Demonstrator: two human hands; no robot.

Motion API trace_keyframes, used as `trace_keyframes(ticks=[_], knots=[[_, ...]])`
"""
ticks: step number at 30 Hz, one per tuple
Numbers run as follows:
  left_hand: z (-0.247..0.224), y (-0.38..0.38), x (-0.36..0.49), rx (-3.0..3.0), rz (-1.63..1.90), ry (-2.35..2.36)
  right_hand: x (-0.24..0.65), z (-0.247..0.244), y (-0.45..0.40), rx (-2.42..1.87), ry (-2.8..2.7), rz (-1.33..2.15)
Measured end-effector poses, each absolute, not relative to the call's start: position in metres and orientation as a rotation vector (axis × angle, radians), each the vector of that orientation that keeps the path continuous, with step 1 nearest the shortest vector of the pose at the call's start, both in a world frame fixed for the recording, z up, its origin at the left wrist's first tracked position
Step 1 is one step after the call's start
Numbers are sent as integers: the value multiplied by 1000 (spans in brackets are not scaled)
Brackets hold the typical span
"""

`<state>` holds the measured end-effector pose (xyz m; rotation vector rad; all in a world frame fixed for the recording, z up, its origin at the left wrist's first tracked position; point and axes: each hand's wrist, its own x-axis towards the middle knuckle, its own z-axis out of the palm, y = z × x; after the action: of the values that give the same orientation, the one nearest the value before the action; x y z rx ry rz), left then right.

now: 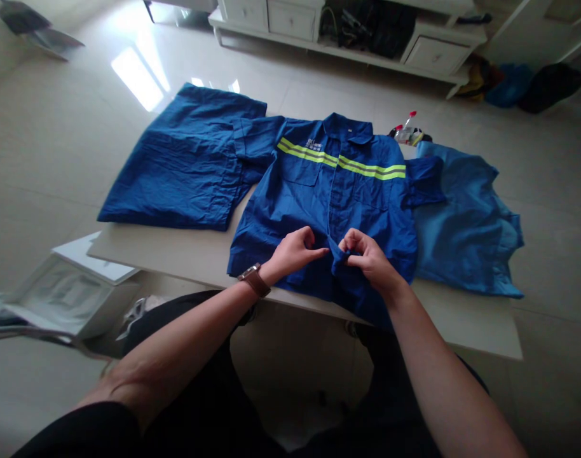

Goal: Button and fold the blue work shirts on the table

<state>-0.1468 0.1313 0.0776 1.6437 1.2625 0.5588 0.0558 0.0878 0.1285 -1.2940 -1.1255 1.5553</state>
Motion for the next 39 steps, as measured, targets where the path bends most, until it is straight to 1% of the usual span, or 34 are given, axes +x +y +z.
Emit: trace_keyframes(ticks=[5,11,18,20,25,28,35,39], knots=[[88,121,-138,1737,550,1368,51,129,87,-1287,-1142,1624],[96,117,-133,1721,557,1430,51,128,86,-1267,-1124,1623],[94,117,-129,1683,627,1316,50,133,84,-1246,-1134,1697],[92,118,-130,1706,664,1242,51,132,84,-1283,-1179,1626],[92,120,-132,1748,707,1158,58,123,86,-1526,-1544,1104],[96,119,-134,1782,676,1166,63,115,88,-1576,-1740,893],[104,121,-135,1903,584,1134,60,105,94,-1598,-1511,842],[105,124,-136,1885,576,1188,54,104,95,-1503,-1336,1036]])
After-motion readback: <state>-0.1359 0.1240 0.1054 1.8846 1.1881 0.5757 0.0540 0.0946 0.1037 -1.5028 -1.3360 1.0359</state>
